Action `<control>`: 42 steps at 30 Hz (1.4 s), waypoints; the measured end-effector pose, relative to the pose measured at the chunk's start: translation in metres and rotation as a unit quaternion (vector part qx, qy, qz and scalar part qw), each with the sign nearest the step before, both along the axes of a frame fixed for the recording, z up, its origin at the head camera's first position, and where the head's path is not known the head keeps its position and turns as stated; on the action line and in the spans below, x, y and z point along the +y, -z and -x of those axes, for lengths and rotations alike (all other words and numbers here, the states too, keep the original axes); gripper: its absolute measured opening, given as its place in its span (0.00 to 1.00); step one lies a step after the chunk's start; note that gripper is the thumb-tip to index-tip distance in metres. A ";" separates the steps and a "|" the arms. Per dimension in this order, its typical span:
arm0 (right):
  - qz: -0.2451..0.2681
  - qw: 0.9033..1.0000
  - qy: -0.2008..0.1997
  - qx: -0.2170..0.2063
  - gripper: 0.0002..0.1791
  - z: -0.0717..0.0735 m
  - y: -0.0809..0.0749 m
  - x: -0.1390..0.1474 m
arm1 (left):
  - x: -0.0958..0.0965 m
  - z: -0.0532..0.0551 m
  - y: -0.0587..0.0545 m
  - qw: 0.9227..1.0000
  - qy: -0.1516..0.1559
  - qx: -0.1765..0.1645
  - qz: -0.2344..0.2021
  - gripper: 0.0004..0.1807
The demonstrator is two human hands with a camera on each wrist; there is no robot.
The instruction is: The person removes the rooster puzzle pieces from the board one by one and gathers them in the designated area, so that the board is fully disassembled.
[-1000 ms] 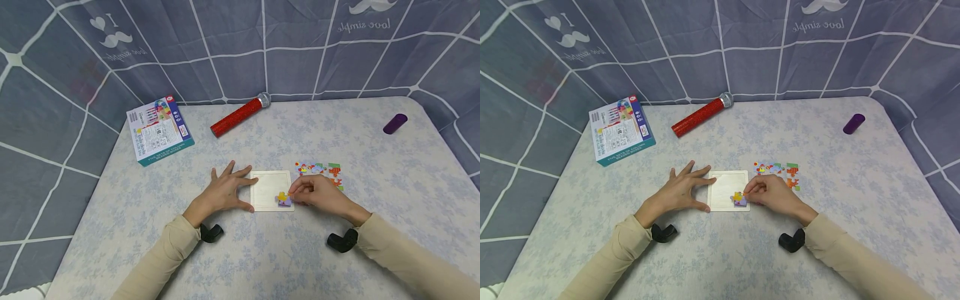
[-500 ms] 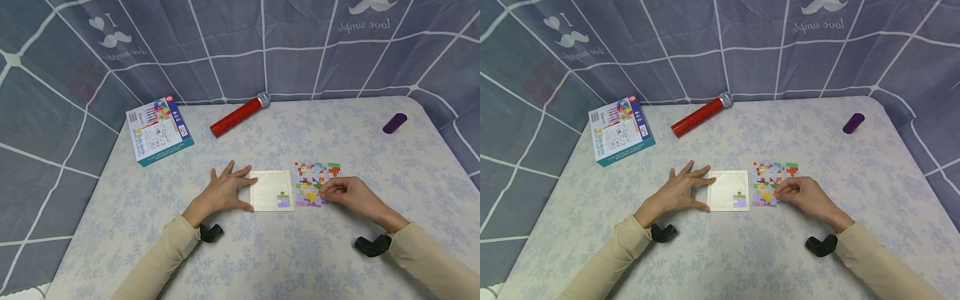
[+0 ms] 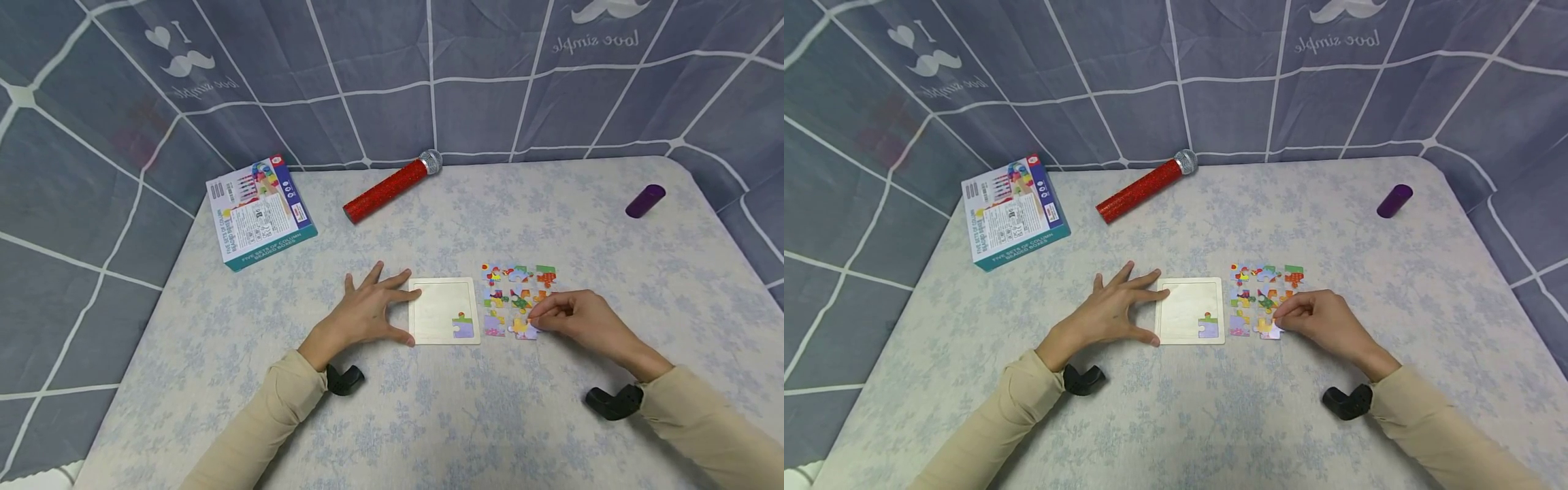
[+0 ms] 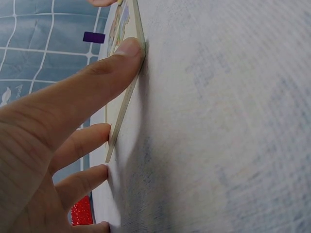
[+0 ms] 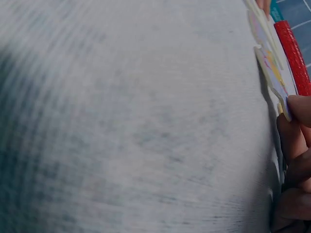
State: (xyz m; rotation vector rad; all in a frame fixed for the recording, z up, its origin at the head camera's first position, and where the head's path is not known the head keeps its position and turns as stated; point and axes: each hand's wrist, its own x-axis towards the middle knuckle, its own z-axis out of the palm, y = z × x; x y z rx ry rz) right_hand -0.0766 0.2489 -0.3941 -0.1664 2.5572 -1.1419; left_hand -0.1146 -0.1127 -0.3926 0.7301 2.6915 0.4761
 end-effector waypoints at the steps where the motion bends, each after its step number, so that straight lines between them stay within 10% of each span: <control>1: -0.007 1.000 -0.001 0.008 0.06 0.000 0.000 -0.001 | 0.000 0.000 0.000 1.000 0.000 0.000 0.000 0.47; 42: -0.034 0.997 0.008 0.068 0.03 0.003 -0.008 -0.024 | 0.000 -0.001 0.001 1.000 0.002 0.006 0.000 0.47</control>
